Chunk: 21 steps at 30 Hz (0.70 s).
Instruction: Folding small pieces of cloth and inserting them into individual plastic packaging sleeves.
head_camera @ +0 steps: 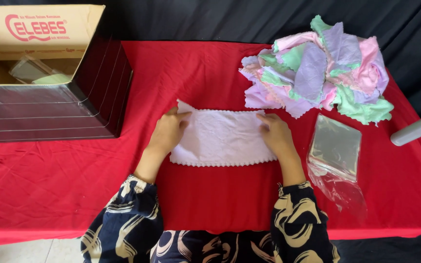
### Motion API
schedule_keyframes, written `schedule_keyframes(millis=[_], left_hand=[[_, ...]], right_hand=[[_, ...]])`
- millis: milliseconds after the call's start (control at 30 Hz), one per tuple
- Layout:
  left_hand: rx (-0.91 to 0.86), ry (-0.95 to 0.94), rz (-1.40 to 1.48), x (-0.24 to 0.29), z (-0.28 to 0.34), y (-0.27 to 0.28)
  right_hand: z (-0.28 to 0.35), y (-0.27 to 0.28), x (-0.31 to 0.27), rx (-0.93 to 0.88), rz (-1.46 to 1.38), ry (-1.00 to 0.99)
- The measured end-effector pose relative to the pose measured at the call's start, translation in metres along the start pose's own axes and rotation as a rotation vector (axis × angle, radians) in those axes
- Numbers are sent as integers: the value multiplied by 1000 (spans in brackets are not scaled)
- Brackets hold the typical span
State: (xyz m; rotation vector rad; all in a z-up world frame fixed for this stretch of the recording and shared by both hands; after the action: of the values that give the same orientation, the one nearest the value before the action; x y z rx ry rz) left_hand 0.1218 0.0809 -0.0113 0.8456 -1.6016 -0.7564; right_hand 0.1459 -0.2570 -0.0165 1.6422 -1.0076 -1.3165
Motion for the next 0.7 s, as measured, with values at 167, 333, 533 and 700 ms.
schedule_keyframes(millis=[167,333,533,700], left_hand=[[-158,54,50,6,7,4],[-148,35,101,10,7,8],[-134,83,-43,-8,0,-7],[-57,65,-54,-2,1,-1]], right_hand=[[11,13,-11,-149,-7,-33],[18,16,-12,-231,-32,-67],[31,41,-31,-206,9,-112],[34,61,-47,-111,40,-109]])
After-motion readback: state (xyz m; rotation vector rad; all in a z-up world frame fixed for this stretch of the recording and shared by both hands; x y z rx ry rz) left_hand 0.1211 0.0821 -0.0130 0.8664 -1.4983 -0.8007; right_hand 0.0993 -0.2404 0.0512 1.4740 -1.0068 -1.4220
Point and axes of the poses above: each hand's wrist, its own z-axis away from the middle knuckle, its own y-axis out of the back of the hand, x = y × z, the point moved 10 cm from there along -z, towards the middle knuckle, and after that the axes turned 9 degrees about z, right-handed, at the moved point
